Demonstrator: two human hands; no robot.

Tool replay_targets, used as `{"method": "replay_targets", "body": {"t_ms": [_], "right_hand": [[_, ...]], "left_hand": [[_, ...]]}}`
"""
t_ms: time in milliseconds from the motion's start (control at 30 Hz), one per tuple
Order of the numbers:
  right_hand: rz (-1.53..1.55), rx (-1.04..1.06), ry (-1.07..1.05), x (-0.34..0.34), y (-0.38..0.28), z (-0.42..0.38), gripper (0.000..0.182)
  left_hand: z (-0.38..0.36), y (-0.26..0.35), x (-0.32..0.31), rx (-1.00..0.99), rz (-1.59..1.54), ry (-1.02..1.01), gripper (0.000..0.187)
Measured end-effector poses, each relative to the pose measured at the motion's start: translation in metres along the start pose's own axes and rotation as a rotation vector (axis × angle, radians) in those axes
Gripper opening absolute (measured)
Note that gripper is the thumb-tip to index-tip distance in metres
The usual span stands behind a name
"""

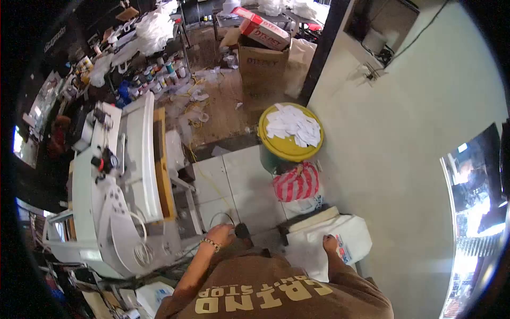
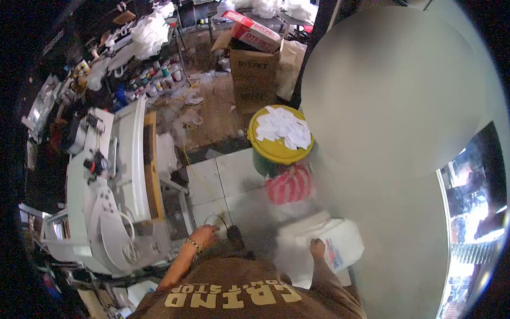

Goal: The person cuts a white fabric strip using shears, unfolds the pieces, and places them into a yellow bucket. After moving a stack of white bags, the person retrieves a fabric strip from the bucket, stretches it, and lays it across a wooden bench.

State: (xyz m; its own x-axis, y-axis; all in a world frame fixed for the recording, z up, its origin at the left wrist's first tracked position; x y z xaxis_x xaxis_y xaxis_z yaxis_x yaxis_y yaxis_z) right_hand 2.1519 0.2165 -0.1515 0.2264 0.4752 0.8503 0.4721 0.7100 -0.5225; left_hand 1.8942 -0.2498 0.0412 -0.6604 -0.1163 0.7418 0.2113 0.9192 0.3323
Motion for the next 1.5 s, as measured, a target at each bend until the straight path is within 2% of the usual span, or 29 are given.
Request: {"method": "replay_targets", "body": {"t_ms": [33, 100, 167, 233, 267, 300, 333, 367, 400, 467, 500, 567, 600, 633, 700, 800, 967, 1000, 1033, 1067, 1100, 1167, 1233, 1267, 1300, 1367, 1433, 1467, 1500], "right_hand": [[0.115, -0.012, -0.174, -0.026, -0.016, 0.028, 0.032], [0.493, -0.042, -0.245, -0.061, -0.065, 0.071, 0.03], [0.572, 0.056, -0.327, -0.135, -0.072, 0.114, 0.031], [0.85, 0.156, -0.466, -0.173, -0.108, 0.136, 0.038], [0.818, 0.06, -0.559, -0.186, -0.133, 0.142, 0.039], [0.779, -0.042, -0.65, -0.197, -0.151, 0.149, 0.04], [0.606, 0.37, -0.665, -0.217, -0.157, 0.164, 0.041], [0.405, 0.772, -0.661, -0.236, -0.16, 0.182, 0.041], [0.392, 0.784, -0.659, -0.225, -0.184, 0.211, 0.041], [0.409, 0.082, -0.935, -0.204, -0.214, 0.248, 0.042], [0.404, 0.087, -0.945, -0.209, -0.214, 0.266, 0.042], [0.394, 0.466, -0.828, -0.241, -0.205, 0.345, 0.042], [0.691, 0.366, -0.741, -0.219, -0.223, 0.365, 0.037], [0.705, 0.367, -0.736, -0.206, -0.238, 0.382, 0.037], [0.603, -0.304, -0.881, -0.196, -0.244, 0.437, 0.032], [0.518, -0.164, -0.8, -0.21, -0.262, 0.52, 0.033], [0.67, -0.128, -0.798, -0.206, -0.337, 0.614, 0.034], [0.588, -0.134, -0.752, -0.206, -0.354, 0.628, 0.033], [0.506, -0.151, -0.708, -0.211, -0.363, 0.636, 0.032], [0.687, -0.199, -0.659, -0.216, -0.373, 0.641, 0.035], [0.7, -0.203, -0.645, -0.224, -0.371, 0.642, 0.035], [0.565, -0.077, -0.68, -0.228, -0.384, 0.664, 0.036], [0.654, -0.168, -0.618, -0.207, -0.399, 0.649, 0.037], [0.742, -0.253, -0.564, -0.201, -0.405, 0.638, 0.037], [0.745, -0.263, -0.571, -0.197, -0.412, 0.63, 0.037], [0.689, -0.399, -0.523, -0.186, -0.397, 0.613, 0.037], [0.824, -0.463, -0.342, -0.201, -0.357, 0.592, 0.037], [0.529, -0.291, -0.503, -0.187, -0.358, 0.58, 0.035], [0.851, -0.326, -0.184, -0.18, -0.36, 0.549, 0.031]], "left_hand": [[0.016, -0.005, 0.024, -0.003, -0.05, 0.03, 0.04], [0.05, -0.016, 0.055, 0.072, -0.013, 0.001, 0.04], [0.083, -0.026, 0.076, 0.158, 0.011, -0.029, 0.041], [0.127, -0.027, 0.092, 0.022, 0.088, -0.041, 0.05], [0.155, -0.034, 0.091, 0.023, 0.091, -0.014, 0.05], [0.188, -0.042, 0.084, 0.008, -0.101, -0.055, 0.047], [0.215, -0.047, 0.085, -0.012, -0.295, -0.102, 0.045], [0.233, -0.048, 0.098, -0.018, -0.301, -0.088, 0.045], [0.251, -0.049, 0.107, 0.027, -0.166, -0.121, 0.047], [0.29, -0.053, 0.109, 0.08, -0.052, -0.156, 0.049], [0.313, -0.068, 0.101, 0.112, -0.007, -0.178, 0.05], [0.346, -0.089, 0.11, 0.127, -0.015, -0.213, 0.051], [0.353, -0.096, 0.116, 0.11, -0.066, -0.248, 0.051], [0.355, -0.096, 0.132, 0.113, 0.013, -0.279, 0.051], [0.381, -0.102, 0.166, 0.115, 0.092, -0.281, 0.05], [0.42, -0.122, 0.198, 0.076, -0.079, -0.187, 0.05], [0.497, -0.148, 0.258, 0.163, -0.262, -0.051, 0.048], [0.516, -0.151, 0.266, 0.095, -0.184, -0.027, 0.049], [0.532, -0.154, 0.275, 0.094, -0.176, -0.036, 0.049], [0.549, -0.156, 0.281, 0.074, -0.23, -0.119, 0.049], [0.57, -0.162, 0.295, 0.049, -0.278, -0.195, 0.05], [0.616, -0.183, 0.308, 0.037, -0.307, -0.119, 0.05], [0.645, -0.218, 0.296, 0.332, -0.633, -0.45, 0.046], [0.67, -0.236, 0.3, 0.251, -0.222, -0.411, 0.044], [0.687, -0.254, 0.301, 0.257, -0.219, -0.422, 0.044], [0.715, -0.288, 0.292, 0.301, 0.233, -0.451, 0.038], [0.742, -0.326, 0.302, 0.103, 0.258, -0.386, 0.026], [0.747, -0.328, 0.321, 0.005, 0.275, -0.346, 0.022], [0.747, -0.326, 0.33, 0.127, 0.055, -0.41, 0.025]]}}
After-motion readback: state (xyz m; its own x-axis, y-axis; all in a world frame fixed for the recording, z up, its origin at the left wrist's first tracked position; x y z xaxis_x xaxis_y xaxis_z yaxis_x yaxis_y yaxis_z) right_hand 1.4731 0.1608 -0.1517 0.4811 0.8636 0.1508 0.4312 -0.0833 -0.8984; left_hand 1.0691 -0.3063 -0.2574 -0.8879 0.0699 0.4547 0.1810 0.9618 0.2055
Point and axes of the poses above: each hand's wrist, its own z-axis towards the middle knuckle, its own x-axis out of the back of the hand, y = z × x, the point moved 5 cm from there along z, towards the middle knuckle, and after that the axes turned 15 degrees about x, right-handed, at the moved point
